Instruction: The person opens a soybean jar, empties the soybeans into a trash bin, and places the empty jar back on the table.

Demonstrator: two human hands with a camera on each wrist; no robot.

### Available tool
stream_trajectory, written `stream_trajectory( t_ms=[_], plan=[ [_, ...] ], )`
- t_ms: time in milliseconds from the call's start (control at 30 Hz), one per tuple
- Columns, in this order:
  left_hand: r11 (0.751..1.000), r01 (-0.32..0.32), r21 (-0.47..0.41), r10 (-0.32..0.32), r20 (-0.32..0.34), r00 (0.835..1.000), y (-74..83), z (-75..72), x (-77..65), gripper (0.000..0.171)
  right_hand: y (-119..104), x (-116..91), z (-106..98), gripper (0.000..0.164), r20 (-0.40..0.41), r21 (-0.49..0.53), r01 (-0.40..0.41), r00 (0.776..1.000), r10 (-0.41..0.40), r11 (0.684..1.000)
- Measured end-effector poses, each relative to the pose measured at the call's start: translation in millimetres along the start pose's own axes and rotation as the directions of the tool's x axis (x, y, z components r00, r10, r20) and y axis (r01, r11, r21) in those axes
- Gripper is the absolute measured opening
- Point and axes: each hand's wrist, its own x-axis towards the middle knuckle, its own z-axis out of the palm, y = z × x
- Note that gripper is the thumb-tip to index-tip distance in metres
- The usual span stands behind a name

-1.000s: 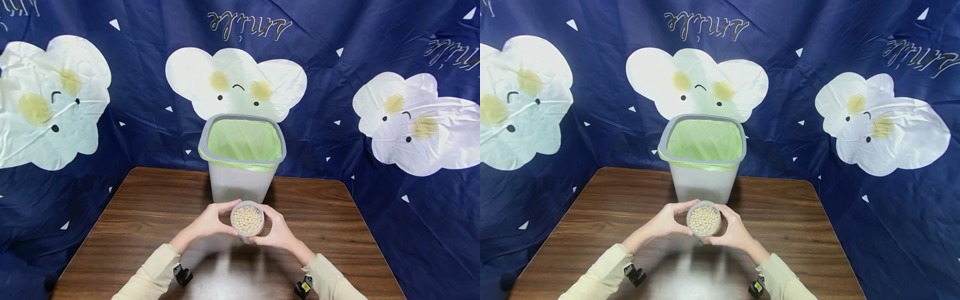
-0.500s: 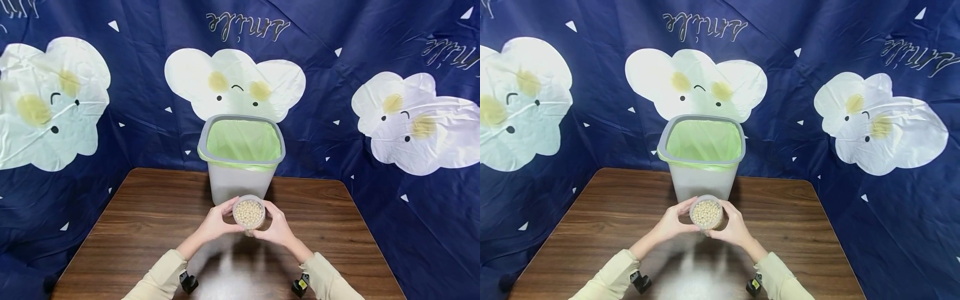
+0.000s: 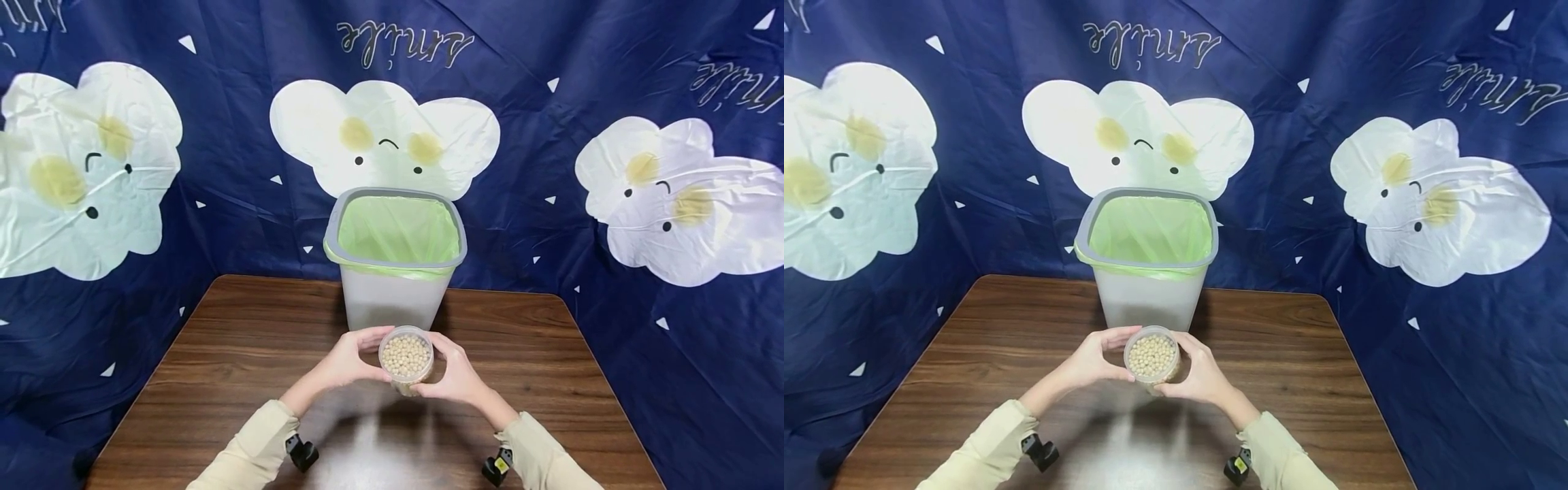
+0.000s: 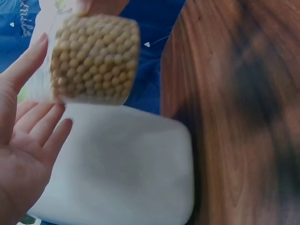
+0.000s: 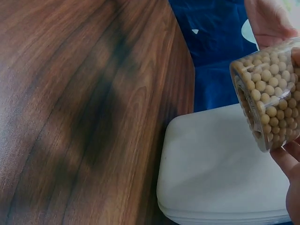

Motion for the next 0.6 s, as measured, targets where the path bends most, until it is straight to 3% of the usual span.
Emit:
stream_trajectory(
  t_ms=[167,233,333,433,500,600],
  plan=[
    [1.0,0.002,0.022,0.001,-0.144,0.99,-4.8,14.1,-2.7,0.072,0,1,2,0.077,-0.069,-0.061,-0.003,0.998,-0.002,0.998],
    [1.0,0.007,0.002,-0.007,-0.164,0.987,-5.9,17.3,-3.7,0.073,0,1,3,0.077,-0.094,-0.076,-0.02,0.995,0.013,0.997],
    [0.996,0.02,-0.085,-0.03,-0.121,0.992,-5.4,15.6,-5.5,0.074,1,0,4,0.076,-0.107,-0.083,-0.054,0.993,0.045,0.995],
    [0.983,0.049,-0.174,-0.056,-0.033,0.998,-5.7,6.1,-7.2,0.069,1,-3,4,0.075,-0.09,-0.061,-0.067,0.994,0.062,0.996],
    [0.979,0.076,-0.191,-0.076,0.006,0.997,-5.7,-0.6,-7.6,0.065,0,-4,3,0.074,-0.065,-0.038,-0.06,0.996,0.058,0.997],
    [0.984,0.062,-0.167,-0.055,0.047,0.997,-5.2,-6.5,-6.6,0.063,-4,-4,3,0.073,-0.017,0.016,-0.053,0.998,0.053,0.998]
  ],
)
